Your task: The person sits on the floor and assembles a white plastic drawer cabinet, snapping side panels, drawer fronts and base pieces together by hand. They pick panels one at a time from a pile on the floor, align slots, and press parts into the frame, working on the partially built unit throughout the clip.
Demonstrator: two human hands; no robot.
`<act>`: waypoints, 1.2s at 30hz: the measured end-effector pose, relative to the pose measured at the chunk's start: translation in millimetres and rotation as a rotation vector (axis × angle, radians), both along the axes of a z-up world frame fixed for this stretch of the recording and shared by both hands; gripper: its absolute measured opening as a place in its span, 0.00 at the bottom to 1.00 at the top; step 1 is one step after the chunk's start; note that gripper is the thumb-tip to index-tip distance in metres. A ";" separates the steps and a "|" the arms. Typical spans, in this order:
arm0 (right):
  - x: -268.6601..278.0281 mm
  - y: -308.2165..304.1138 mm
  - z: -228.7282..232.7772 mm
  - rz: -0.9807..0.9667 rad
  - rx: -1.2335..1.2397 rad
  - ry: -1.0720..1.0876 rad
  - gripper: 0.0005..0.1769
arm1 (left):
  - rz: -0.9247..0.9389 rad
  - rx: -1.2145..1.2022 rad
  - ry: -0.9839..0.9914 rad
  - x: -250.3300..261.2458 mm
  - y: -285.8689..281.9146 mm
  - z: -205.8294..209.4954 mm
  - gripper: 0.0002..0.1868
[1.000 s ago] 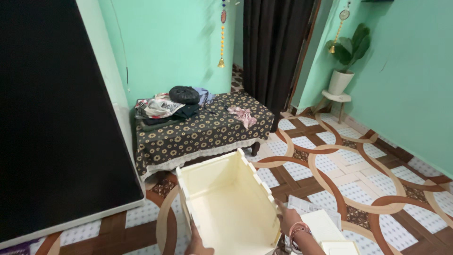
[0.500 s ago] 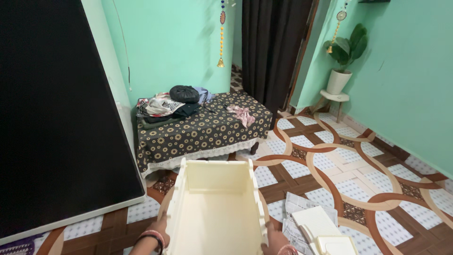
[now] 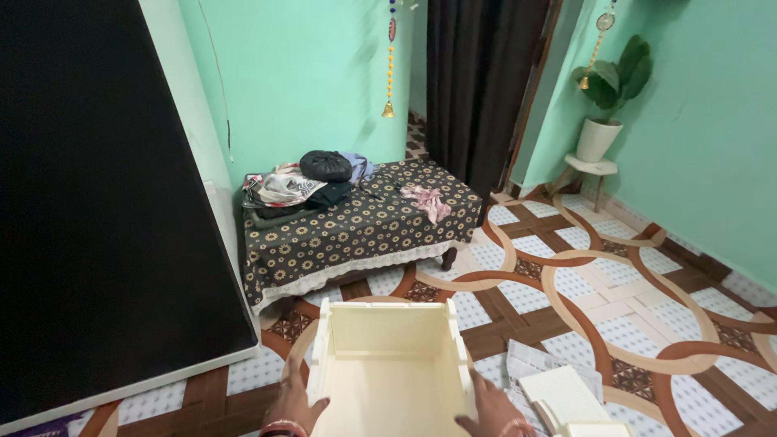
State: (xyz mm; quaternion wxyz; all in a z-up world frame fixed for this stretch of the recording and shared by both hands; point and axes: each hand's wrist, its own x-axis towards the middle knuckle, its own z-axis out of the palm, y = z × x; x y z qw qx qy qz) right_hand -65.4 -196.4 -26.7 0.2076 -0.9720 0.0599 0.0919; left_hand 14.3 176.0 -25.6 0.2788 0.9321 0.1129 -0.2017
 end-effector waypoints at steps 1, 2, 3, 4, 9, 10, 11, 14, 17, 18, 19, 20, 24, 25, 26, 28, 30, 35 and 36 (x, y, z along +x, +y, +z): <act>7.1 4.7 5.8 0.029 0.013 -0.029 0.48 | -0.023 0.054 -0.051 0.2 -5.6 2.6 0.63; 17.1 10.9 10.5 0.080 0.010 -0.078 0.48 | -0.047 0.108 -0.102 1.2 -11.1 2.8 0.62; 29.2 16.9 14.2 0.132 -0.001 -0.127 0.49 | -0.070 0.163 -0.153 4.1 -13.1 1.6 0.60; 42.2 22.2 16.7 0.189 -0.014 -0.197 0.46 | -0.077 0.176 -0.273 7.2 -14.5 -2.0 0.59; 117.4 43.6 12.3 0.339 -0.098 -0.228 0.39 | -0.106 0.241 -0.412 24.8 -15.8 -42.1 0.46; 130.3 46.0 9.6 0.367 -0.117 -0.255 0.38 | -0.125 0.233 -0.381 27.3 -12.2 -50.4 0.44; 142.0 49.4 6.3 0.361 -0.132 -0.282 0.38 | -0.143 0.225 -0.350 29.6 -8.8 -58.4 0.41; 177.1 58.1 -0.6 0.347 -0.173 -0.350 0.38 | -0.154 0.142 -0.568 31.3 -6.9 -80.2 0.39; 204.3 63.4 -4.5 0.323 -0.202 -0.317 0.36 | -0.025 0.005 -0.483 26.1 -4.9 -91.0 0.39; 210.3 62.3 -5.8 0.298 -0.219 -0.253 0.33 | 0.034 -0.045 -0.378 24.9 -3.8 -91.3 0.38; 215.6 61.6 -7.7 0.273 -0.236 -0.190 0.31 | 0.040 -0.052 -0.424 24.2 -2.1 -90.4 0.38; 220.2 59.2 -9.5 0.232 -0.254 -0.124 0.25 | 0.045 -0.059 -0.471 24.0 -0.2 -88.6 0.38; 228.8 36.1 -12.1 0.210 -0.335 -0.058 0.14 | 0.031 0.049 -0.234 23.8 6.1 -77.1 0.39; 230.5 34.7 -12.5 0.238 -0.357 -0.092 0.12 | 0.039 0.035 -0.272 23.2 7.9 -74.3 0.39; 230.5 32.4 -12.4 0.237 -0.364 -0.072 0.13 | 0.044 0.016 -0.311 22.9 7.2 -73.0 0.40; 227.8 24.3 -7.7 0.232 -0.378 -0.033 0.13 | 0.045 -0.006 -0.374 22.1 4.7 -70.5 0.39; 221.6 19.4 -1.8 0.201 -0.340 -0.064 0.14 | 0.037 -0.014 -0.426 21.5 3.1 -68.0 0.39; 213.5 16.7 -1.4 0.087 -0.238 -0.132 0.15 | 0.045 -0.010 -0.288 22.6 8.6 -68.5 0.39; 216.0 14.5 -7.2 0.071 -0.215 -0.136 0.14 | 0.042 -0.010 -0.247 23.6 9.6 -71.0 0.38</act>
